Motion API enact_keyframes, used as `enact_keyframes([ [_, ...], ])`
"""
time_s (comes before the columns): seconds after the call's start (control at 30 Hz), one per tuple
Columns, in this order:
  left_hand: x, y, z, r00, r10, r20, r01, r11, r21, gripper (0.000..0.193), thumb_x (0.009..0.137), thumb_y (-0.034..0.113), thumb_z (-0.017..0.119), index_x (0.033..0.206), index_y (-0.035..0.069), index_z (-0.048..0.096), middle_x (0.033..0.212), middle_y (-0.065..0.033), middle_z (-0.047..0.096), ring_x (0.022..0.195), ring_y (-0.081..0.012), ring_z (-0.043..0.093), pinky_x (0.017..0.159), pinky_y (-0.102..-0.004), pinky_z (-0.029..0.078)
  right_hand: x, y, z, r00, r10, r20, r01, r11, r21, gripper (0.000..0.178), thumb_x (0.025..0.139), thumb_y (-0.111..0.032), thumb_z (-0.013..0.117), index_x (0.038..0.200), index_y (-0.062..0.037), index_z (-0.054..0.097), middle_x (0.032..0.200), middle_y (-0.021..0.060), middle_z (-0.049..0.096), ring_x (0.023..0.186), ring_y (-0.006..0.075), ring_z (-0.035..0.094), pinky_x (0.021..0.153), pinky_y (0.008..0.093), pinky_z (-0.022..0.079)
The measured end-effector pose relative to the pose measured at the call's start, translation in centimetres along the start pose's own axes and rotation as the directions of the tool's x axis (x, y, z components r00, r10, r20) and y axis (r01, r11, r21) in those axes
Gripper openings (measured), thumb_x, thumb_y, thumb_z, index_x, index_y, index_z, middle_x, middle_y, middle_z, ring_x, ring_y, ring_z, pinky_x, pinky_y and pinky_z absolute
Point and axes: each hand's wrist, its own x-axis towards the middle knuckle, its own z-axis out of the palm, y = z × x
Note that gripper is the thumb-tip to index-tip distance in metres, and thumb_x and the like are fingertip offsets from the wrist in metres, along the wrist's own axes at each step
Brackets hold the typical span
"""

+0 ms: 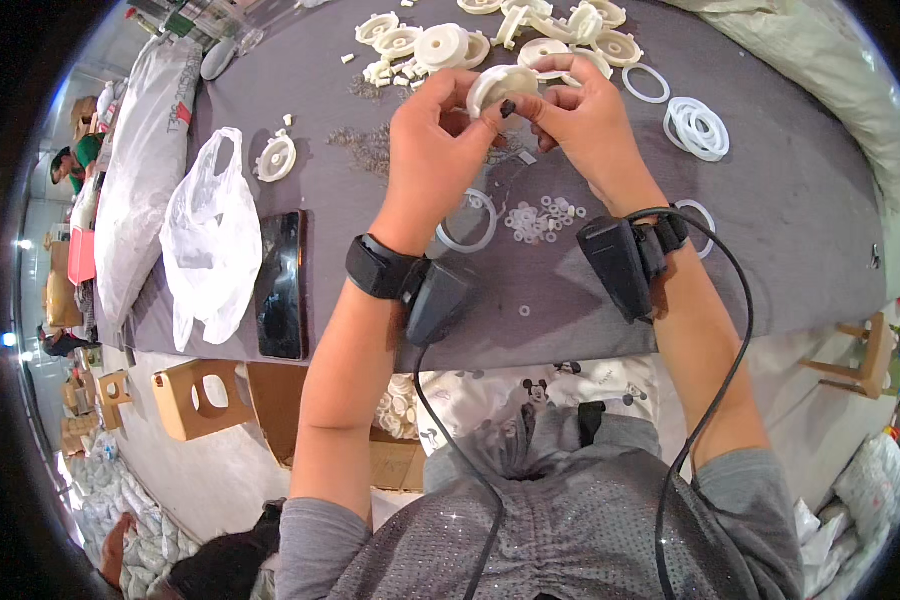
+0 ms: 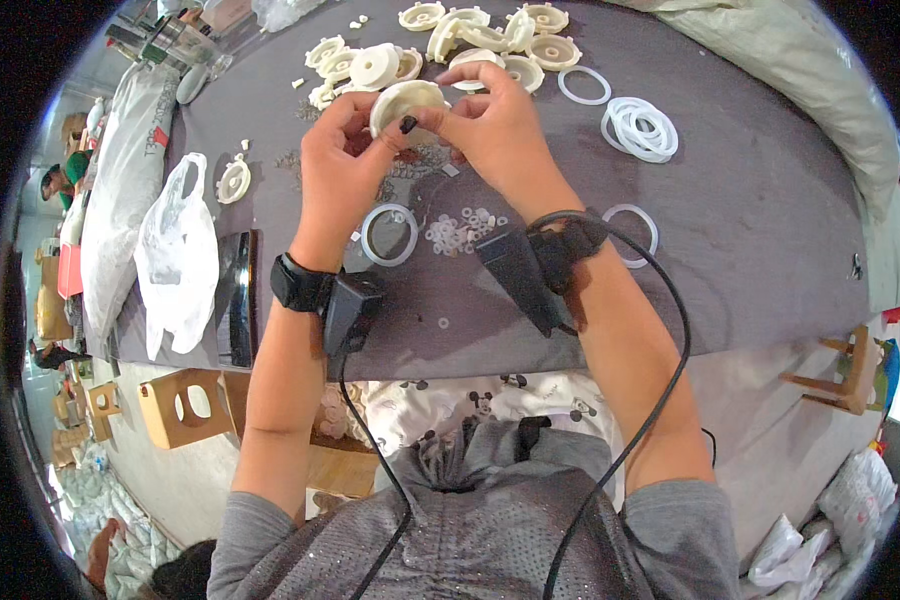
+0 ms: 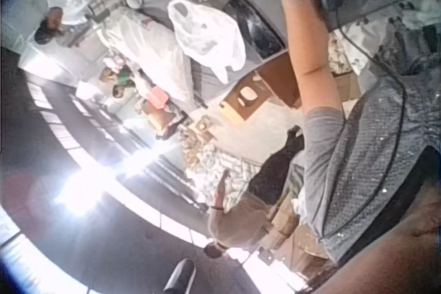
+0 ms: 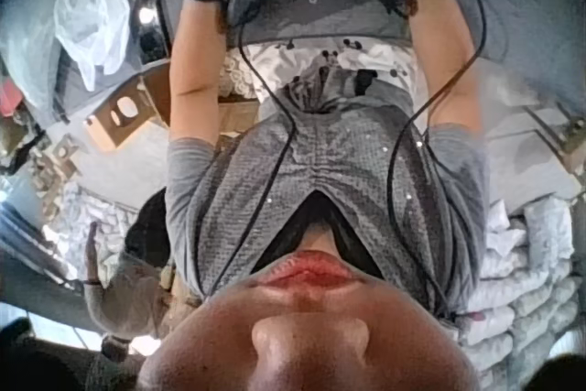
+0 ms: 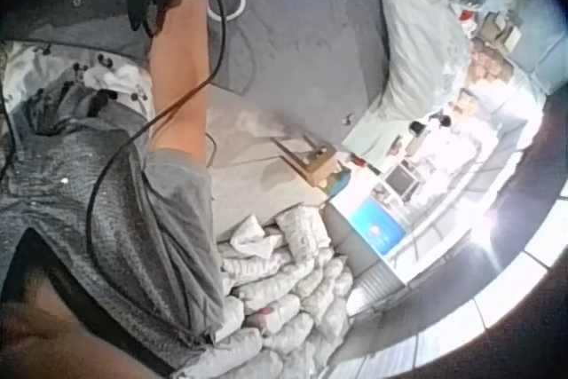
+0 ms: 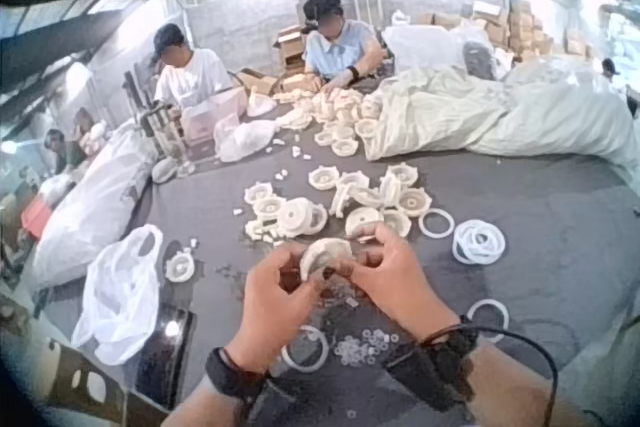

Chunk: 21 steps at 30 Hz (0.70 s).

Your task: The person assembles a plastic component by hand by inserting a small metal pin and a spring into a white plastic housing. They then place a white plastic cap over the assembly, press it down, and drop the completed unit into a cardboard box.

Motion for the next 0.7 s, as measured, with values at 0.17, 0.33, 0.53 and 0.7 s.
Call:
enact_keyframes([
  [0.17, 0.5, 0.6, -0.7, 0.990, -0.140, 0.022, 0.140, 0.941, -0.309, 0.013, 0.082, 0.004, 0.057, 0.093, -0.002, 0.054, 0.081, -0.0056, 0.061, 0.068, -0.0102, 0.059, 0.056, -0.0216, 0.049, -0.1, -1.0, 0.5, 0.992, -0.023, 0.124, 0.010, 0.994, 0.104, 0.031, 0.073, -0.017, 0.071, 0.095, -0.0014, 0.056, 0.063, 0.0027, 0.059, 0.050, 0.0060, 0.052, 0.046, 0.0185, 0.041],
  [0.33, 1.4, -0.6, -3.3, 0.985, -0.126, -0.120, 0.088, 0.956, -0.280, 0.025, 0.085, 0.014, 0.057, 0.105, -0.001, 0.054, 0.092, -0.0059, 0.061, 0.074, -0.0093, 0.058, 0.061, -0.0200, 0.049, 0.3, -1.7, -0.8, 0.987, -0.047, 0.156, 0.037, 0.997, 0.071, 0.025, 0.075, -0.016, 0.068, 0.094, -0.0014, 0.059, 0.064, 0.0024, 0.060, 0.053, 0.0056, 0.052, 0.046, 0.0185, 0.040],
  [0.53, 2.1, -2.1, -4.5, 0.985, -0.143, -0.092, 0.104, 0.936, -0.335, 0.026, 0.086, 0.015, 0.056, 0.106, -0.002, 0.054, 0.093, -0.0053, 0.060, 0.075, -0.0092, 0.057, 0.066, -0.0216, 0.050, 0.2, -1.7, -3.7, 0.841, 0.348, 0.414, -0.072, 0.831, -0.551, 0.013, 0.069, -0.011, 0.065, 0.077, -0.0001, 0.064, 0.068, 0.0049, 0.062, 0.060, 0.0095, 0.055, 0.056, 0.0235, 0.044],
  [0.7, 2.5, -3.1, -5.2, 0.982, -0.189, 0.020, 0.190, 0.974, -0.120, 0.028, 0.087, 0.012, 0.053, 0.111, -0.002, 0.051, 0.095, -0.0050, 0.060, 0.084, -0.0104, 0.058, 0.072, -0.0221, 0.049, -0.5, -2.4, -3.2, 0.771, 0.366, 0.521, 0.066, 0.767, -0.638, 0.013, 0.068, -0.008, 0.066, 0.078, 0.0002, 0.063, 0.066, 0.0029, 0.060, 0.060, 0.0088, 0.054, 0.057, 0.0227, 0.044],
])
